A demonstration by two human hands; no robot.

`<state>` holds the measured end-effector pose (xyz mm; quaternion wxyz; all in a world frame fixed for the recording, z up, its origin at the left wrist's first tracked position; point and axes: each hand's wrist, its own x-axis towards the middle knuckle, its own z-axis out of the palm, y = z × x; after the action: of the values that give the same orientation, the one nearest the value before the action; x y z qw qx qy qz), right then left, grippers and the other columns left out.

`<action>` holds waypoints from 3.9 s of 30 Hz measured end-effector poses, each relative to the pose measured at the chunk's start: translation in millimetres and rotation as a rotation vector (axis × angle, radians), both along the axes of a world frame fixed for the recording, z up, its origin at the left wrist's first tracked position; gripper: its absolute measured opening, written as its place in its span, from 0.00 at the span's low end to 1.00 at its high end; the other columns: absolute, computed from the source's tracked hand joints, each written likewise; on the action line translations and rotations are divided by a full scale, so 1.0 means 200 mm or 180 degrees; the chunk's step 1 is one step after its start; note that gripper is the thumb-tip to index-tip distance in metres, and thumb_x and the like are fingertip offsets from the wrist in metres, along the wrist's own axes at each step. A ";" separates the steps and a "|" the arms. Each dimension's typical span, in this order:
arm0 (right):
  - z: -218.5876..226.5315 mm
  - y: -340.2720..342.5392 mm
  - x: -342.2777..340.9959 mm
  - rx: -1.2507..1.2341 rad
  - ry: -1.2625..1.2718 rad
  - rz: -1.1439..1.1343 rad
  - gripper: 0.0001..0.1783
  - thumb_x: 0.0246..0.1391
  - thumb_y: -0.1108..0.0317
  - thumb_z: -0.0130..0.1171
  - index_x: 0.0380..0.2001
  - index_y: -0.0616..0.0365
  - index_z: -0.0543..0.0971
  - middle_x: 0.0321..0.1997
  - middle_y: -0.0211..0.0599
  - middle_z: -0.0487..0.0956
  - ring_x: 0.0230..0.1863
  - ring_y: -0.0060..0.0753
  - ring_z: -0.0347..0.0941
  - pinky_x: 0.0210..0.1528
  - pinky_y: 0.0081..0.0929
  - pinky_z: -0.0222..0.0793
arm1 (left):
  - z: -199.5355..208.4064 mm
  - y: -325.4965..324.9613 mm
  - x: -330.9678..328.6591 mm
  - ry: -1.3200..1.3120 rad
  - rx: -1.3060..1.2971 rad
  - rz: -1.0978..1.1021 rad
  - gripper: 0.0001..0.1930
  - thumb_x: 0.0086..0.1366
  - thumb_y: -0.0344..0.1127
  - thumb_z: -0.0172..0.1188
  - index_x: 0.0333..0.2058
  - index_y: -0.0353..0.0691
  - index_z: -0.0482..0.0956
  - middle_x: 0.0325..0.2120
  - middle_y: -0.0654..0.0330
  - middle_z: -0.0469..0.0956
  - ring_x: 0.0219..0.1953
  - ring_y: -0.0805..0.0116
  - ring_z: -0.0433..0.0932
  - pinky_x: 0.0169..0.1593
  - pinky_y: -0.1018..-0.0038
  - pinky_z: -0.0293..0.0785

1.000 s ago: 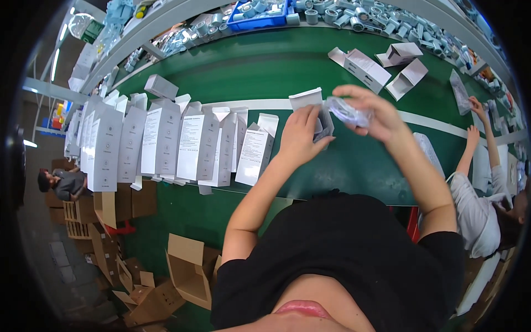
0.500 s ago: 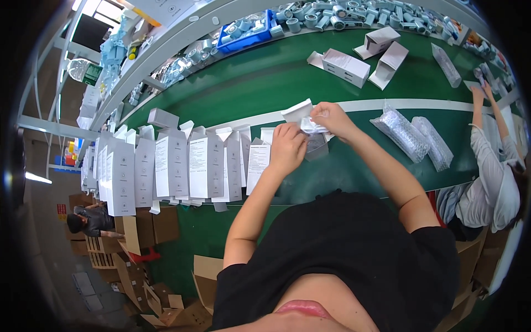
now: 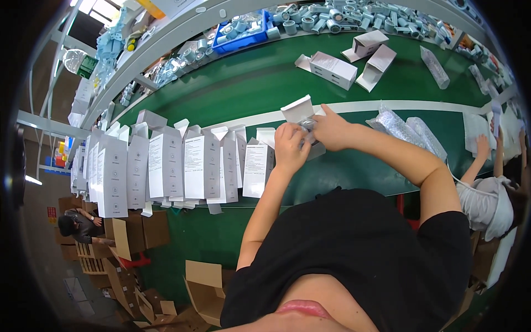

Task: The person packages electronic components by hand, placing them into plastic packaging, then inserting the packaged components and an instruction sheet into a cardboard box, and finally placing the cardboard box into a shipping carton.

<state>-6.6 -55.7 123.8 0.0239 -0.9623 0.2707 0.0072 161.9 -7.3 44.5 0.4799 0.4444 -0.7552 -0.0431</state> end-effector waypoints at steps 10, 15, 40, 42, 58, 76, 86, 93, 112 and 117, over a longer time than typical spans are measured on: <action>0.02 0.15 -0.02 0.0557 -0.1054 -0.0530 0.10 0.38 0.69 0.53 0.28 0.57 0.75 0.31 0.37 0.76 0.40 0.40 0.70 0.56 0.43 0.55 | -0.16 0.15 -0.12 0.1240 -0.0150 0.0551 0.22 0.47 0.31 0.57 0.44 0.34 0.70 0.46 0.50 0.67 0.49 0.51 0.65 0.54 0.64 0.59; -0.10 0.14 -0.04 0.0008 -0.0302 -0.0096 0.13 0.38 0.71 0.54 0.32 0.59 0.74 0.36 0.40 0.75 0.48 0.39 0.67 0.59 0.41 0.53 | -0.17 0.06 -0.15 0.0559 -0.0020 0.0085 0.25 0.49 0.34 0.57 0.47 0.32 0.67 0.51 0.50 0.63 0.54 0.51 0.61 0.57 0.61 0.55; -0.09 -0.05 0.01 0.1068 -0.1626 -0.0604 0.26 0.39 0.72 0.57 0.47 0.58 0.69 0.51 0.43 0.68 0.48 0.42 0.65 0.49 0.32 0.61 | -0.21 -0.01 -0.09 -0.0043 -0.0319 0.0103 0.37 0.43 0.36 0.64 0.53 0.33 0.60 0.51 0.49 0.61 0.54 0.52 0.61 0.58 0.60 0.56; -0.17 0.07 -0.02 0.0351 -0.1525 0.0084 0.27 0.41 0.68 0.57 0.49 0.57 0.67 0.52 0.45 0.66 0.49 0.44 0.63 0.49 0.33 0.59 | -0.22 0.01 -0.12 0.0850 -0.0244 0.0667 0.41 0.40 0.36 0.66 0.54 0.33 0.58 0.51 0.49 0.61 0.54 0.52 0.61 0.58 0.62 0.57; -0.12 -0.06 0.07 -0.0008 -0.0074 0.0659 0.33 0.48 0.51 0.51 0.55 0.56 0.61 0.59 0.53 0.56 0.57 0.48 0.56 0.56 0.41 0.50 | -0.31 -0.04 -0.05 0.1185 0.1521 -0.0239 0.53 0.36 0.39 0.71 0.58 0.33 0.47 0.54 0.46 0.57 0.55 0.53 0.60 0.57 0.68 0.59; -0.20 -0.03 0.11 -0.0077 -0.0352 0.0436 0.37 0.45 0.53 0.55 0.57 0.56 0.59 0.62 0.54 0.52 0.61 0.50 0.50 0.57 0.46 0.46 | -0.31 -0.08 0.00 0.0928 0.1555 -0.0613 0.52 0.40 0.38 0.69 0.59 0.29 0.43 0.57 0.43 0.51 0.58 0.50 0.56 0.59 0.66 0.56; 0.03 -0.66 0.67 -0.1232 -0.0704 0.0541 0.33 0.46 0.60 0.52 0.57 0.55 0.59 0.62 0.53 0.53 0.57 0.50 0.54 0.51 0.41 0.52 | -0.41 0.20 -0.04 0.1801 0.1673 0.0851 0.31 0.54 0.33 0.57 0.54 0.27 0.55 0.48 0.44 0.63 0.47 0.52 0.66 0.50 0.67 0.64; -0.38 -1.17 1.07 -0.0384 -0.1514 -0.0301 0.42 0.44 0.48 0.57 0.59 0.55 0.56 0.62 0.52 0.53 0.61 0.51 0.49 0.55 0.42 0.50 | -0.35 0.20 0.02 0.1577 0.1439 0.0866 0.24 0.56 0.30 0.55 0.51 0.32 0.61 0.45 0.50 0.67 0.45 0.58 0.68 0.45 0.71 0.67; -0.41 0.11 -0.09 0.0374 -0.2472 -0.0957 0.28 0.40 0.68 0.57 0.49 0.62 0.66 0.49 0.48 0.65 0.48 0.47 0.63 0.50 0.34 0.58 | 0.14 -0.38 0.00 0.2055 0.2096 0.0429 0.33 0.59 0.38 0.52 0.58 0.32 0.49 0.51 0.43 0.62 0.51 0.52 0.64 0.56 0.66 0.57; -0.03 0.06 -0.12 0.0455 -0.3565 -0.0621 0.17 0.46 0.75 0.50 0.42 0.62 0.70 0.45 0.42 0.71 0.44 0.40 0.66 0.47 0.32 0.61 | 0.35 -0.32 -0.09 0.0102 0.1520 -0.0261 0.28 0.58 0.42 0.52 0.53 0.29 0.60 0.42 0.45 0.70 0.41 0.52 0.70 0.48 0.66 0.62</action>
<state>-30.8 -42.8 118.1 0.2292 -0.7859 0.3032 -0.4877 143.1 -71.4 113.7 0.3709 0.5135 -0.7333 -0.2470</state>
